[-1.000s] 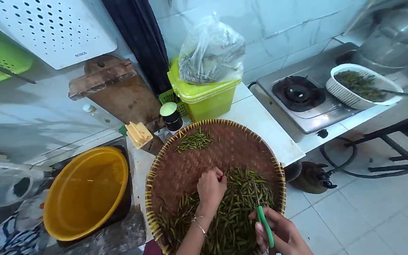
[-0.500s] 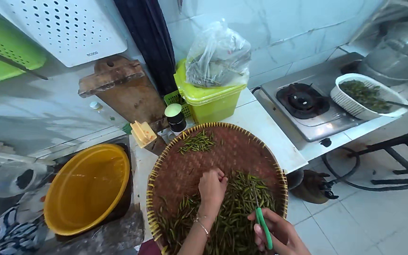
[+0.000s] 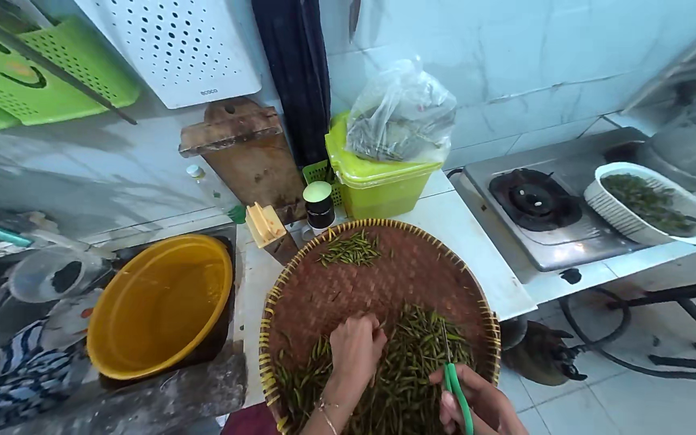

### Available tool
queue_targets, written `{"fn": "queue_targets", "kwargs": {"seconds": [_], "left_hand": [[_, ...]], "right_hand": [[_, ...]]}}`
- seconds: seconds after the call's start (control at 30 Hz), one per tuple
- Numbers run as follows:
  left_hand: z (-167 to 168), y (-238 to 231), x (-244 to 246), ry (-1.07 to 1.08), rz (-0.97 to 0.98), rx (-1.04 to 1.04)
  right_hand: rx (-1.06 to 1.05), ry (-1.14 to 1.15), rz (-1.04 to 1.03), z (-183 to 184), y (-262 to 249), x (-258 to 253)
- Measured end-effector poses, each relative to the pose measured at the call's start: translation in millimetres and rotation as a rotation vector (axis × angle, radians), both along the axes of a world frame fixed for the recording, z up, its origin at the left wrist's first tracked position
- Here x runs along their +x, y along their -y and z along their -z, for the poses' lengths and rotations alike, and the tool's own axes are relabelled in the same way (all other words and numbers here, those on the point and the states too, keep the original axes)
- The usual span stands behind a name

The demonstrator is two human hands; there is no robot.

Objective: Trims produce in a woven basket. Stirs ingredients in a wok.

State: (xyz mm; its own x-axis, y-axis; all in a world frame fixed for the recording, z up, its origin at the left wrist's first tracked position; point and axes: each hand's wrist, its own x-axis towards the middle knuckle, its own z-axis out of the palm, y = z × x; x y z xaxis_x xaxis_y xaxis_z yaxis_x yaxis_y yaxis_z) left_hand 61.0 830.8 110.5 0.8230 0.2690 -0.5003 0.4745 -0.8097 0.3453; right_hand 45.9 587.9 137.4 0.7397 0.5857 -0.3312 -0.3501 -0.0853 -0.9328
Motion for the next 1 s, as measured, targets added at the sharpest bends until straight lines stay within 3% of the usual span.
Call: {"fn": "queue_targets", "kwargs": {"seconds": [0.07, 0.13, 0.2, 0.27, 0.47, 1.0], "left_hand": [[1.5, -8.4, -5.0, 0.156, -0.125, -0.206], [-2.7, -14.6, -9.5, 0.312, -0.298, -0.626], [-18.4, -18.5, -13.0, 0.316, -0.425, -1.036], [-33.4, -23.9, -17.8, 0.240, -0.436, -1.225], [-42.7, -30.6, -31.3, 0.093, -0.343, -1.372], [-37.2, -25.5, -32.1, 0.043, -0.334, -1.385]], "right_hand": [[0.005, -0.004, -0.037, 0.8, 2.0, 3.6], [-0.010, -0.003, -0.103, 1.4, 6.0, 7.5], [-0.021, 0.016, -0.212, 3.7, 11.4, 12.4], [0.001, 0.036, -0.321, 5.6, 16.0, 17.6], [0.062, 0.048, -0.464, 0.4, 16.1, 28.9], [0.019, 0.055, -0.391, -1.1, 21.5, 11.0]]}}
